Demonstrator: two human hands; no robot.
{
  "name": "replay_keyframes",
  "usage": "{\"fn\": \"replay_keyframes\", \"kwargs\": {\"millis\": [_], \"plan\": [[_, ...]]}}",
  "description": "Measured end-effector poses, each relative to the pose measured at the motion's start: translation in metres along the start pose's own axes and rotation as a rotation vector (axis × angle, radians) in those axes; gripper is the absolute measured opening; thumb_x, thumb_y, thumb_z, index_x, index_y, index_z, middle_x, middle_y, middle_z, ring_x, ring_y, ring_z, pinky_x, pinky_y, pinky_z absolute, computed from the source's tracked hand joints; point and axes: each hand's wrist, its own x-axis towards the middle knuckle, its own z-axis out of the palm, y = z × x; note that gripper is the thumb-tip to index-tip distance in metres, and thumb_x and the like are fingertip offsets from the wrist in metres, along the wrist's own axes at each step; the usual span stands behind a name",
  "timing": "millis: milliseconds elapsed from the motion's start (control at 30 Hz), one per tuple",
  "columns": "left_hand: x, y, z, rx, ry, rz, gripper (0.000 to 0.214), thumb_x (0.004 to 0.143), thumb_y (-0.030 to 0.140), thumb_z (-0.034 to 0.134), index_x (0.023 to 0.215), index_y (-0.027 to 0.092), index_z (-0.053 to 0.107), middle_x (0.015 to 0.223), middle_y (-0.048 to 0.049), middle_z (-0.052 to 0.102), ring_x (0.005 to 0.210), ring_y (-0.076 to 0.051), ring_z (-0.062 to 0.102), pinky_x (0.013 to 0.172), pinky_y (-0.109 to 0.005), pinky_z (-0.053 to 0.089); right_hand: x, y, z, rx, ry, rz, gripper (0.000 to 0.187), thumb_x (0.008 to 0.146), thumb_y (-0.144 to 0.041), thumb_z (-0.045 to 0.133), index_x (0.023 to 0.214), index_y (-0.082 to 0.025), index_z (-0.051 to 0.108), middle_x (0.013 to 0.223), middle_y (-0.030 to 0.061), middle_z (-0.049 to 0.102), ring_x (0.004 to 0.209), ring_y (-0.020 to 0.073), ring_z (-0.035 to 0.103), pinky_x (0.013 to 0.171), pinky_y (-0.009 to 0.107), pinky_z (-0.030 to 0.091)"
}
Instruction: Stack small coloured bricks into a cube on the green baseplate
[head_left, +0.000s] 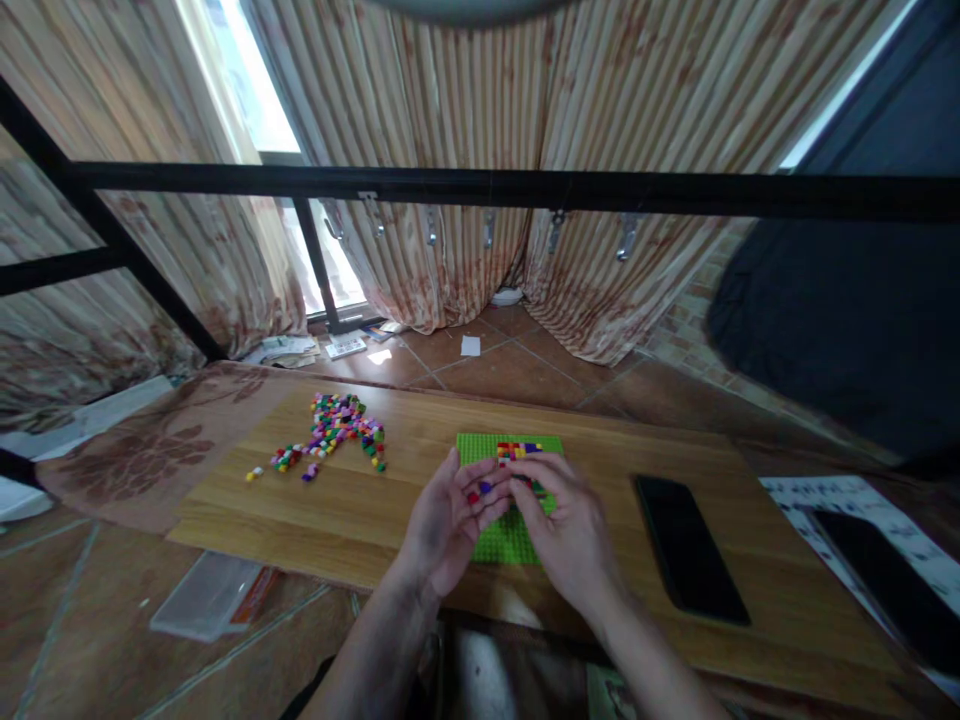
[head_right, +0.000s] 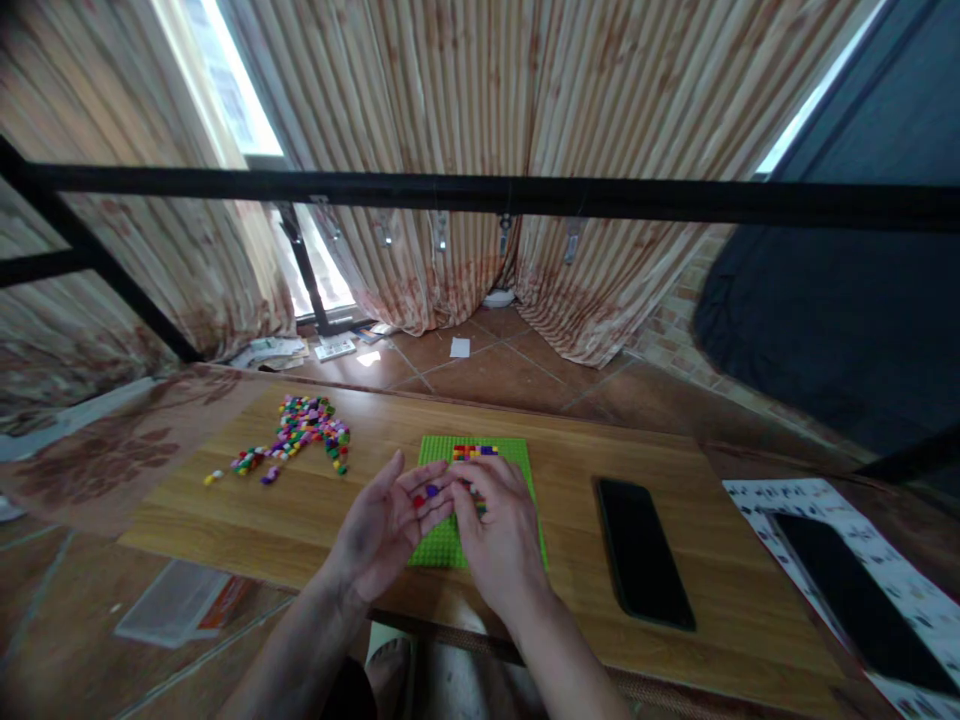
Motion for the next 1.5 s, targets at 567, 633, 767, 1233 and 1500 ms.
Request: {"fn": "replay_keyframes", "kwargs": {"millis": [567, 633, 767, 1233, 1500], "plan": [[0.002, -0.002, -0.009, 0.258, 0.15, 0.185, 0.03, 0.082, 0.039, 0.06, 0.09, 0.01, 0.066, 0.079, -0.0071, 0.067, 0.06, -0.01, 0.059, 0.06, -0.022, 0.046, 0.003, 0.006, 0.0, -0.054, 0.02, 0.015, 0.015, 0.089, -0.021, 0.054, 0.094, -0.023, 0.068, 0.096, 0.0034, 0.067, 0.092, 0.0197, 0.062, 0.083, 0.035, 0.048], [0.005, -0.004, -0.011, 0.373, 0.228, 0.264, 0.026, 0.073, 0.034, 0.068, 0.085, 0.012, 0.067, 0.069, -0.0014, 0.063, 0.048, -0.005, 0.049, 0.049, -0.018, 0.036, 0.006, 0.009, -0.006, -0.016, 0.044, 0.053, 0.014, 0.088, -0.022, 0.055, 0.093, -0.023, 0.069, 0.094, 0.0027, 0.068, 0.089, 0.0184, 0.064, 0.081, 0.032, 0.049], [0.01, -0.009, -0.014, 0.535, 0.234, 0.351, 0.016, 0.067, 0.027, 0.067, 0.075, 0.013, 0.069, 0.057, 0.0045, 0.053, 0.041, -0.003, 0.033, 0.044, -0.02, 0.024, 0.006, 0.011, -0.007, -0.067, -0.014, 0.02, 0.018, 0.089, -0.021, 0.053, 0.095, -0.022, 0.07, 0.097, 0.0041, 0.066, 0.09, 0.018, 0.063, 0.082, 0.032, 0.049], [0.018, -0.029, -0.022, 1.076, 0.081, 0.559, 0.034, 0.082, 0.022, 0.045, 0.101, 0.021, 0.074, 0.087, -0.0022, 0.073, 0.076, -0.016, 0.062, 0.072, -0.026, 0.045, 0.002, 0.026, 0.023, -0.394, -0.065, -0.179, 0.019, 0.087, -0.014, 0.056, 0.094, -0.018, 0.073, 0.102, 0.01, 0.061, 0.096, 0.0258, 0.05, 0.085, 0.042, 0.048], [0.013, -0.031, -0.016, 1.232, 0.184, 0.518, 0.036, 0.083, 0.023, 0.046, 0.109, 0.018, 0.072, 0.091, -0.0064, 0.074, 0.075, -0.019, 0.063, 0.07, -0.028, 0.045, 0.006, 0.026, 0.011, -0.336, -0.023, -0.086, 0.021, 0.085, -0.021, 0.058, 0.101, -0.022, 0.071, 0.112, 0.0083, 0.06, 0.104, 0.0252, 0.051, 0.09, 0.043, 0.046]]}}
